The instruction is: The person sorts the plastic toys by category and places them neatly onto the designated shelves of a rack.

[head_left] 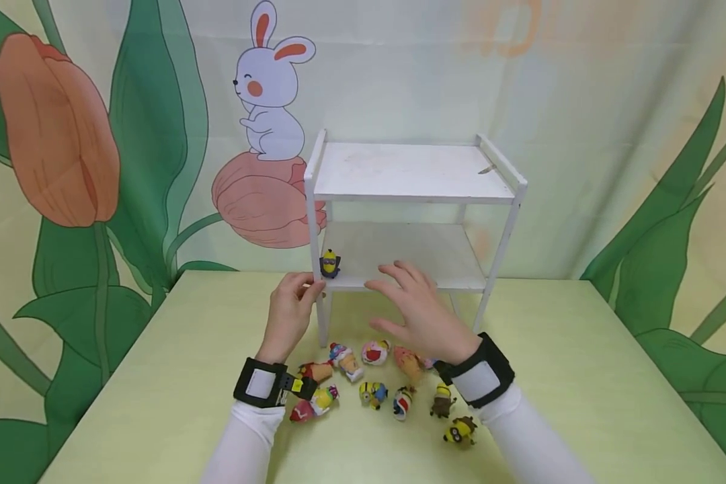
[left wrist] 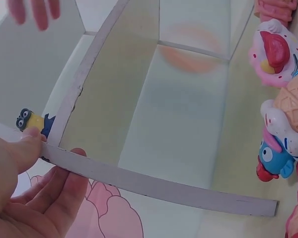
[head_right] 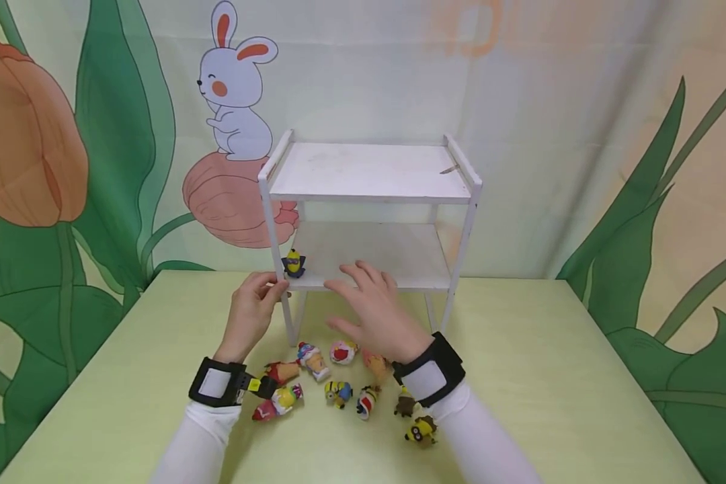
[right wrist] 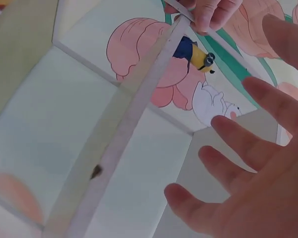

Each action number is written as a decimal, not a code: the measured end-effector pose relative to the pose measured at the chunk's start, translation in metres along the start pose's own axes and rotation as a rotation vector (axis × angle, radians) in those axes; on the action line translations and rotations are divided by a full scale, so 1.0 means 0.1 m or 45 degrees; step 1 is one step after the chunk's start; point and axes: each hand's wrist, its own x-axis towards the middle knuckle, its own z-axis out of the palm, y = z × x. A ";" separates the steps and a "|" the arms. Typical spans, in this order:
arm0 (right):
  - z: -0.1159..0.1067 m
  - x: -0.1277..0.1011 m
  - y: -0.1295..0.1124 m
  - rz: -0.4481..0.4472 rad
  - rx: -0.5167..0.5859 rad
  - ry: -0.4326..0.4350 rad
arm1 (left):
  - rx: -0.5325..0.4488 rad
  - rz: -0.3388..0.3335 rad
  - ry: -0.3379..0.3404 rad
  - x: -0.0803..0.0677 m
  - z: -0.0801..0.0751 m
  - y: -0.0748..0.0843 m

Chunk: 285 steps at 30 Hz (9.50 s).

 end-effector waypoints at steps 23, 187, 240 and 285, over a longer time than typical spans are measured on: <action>0.19 -0.48 0.15 0.055 0.220 -0.127 | -0.037 0.002 -0.010 -0.02 0.01 -0.01; 0.29 0.92 0.27 0.268 0.299 -0.038 | -0.025 0.044 0.009 -0.03 -0.01 -0.01; -0.04 -0.09 0.31 0.273 0.347 0.200 | -0.004 0.010 0.002 -0.03 0.01 0.01; 0.24 -1.07 0.74 0.222 0.492 -0.503 | -0.021 0.037 0.007 -0.04 0.00 0.02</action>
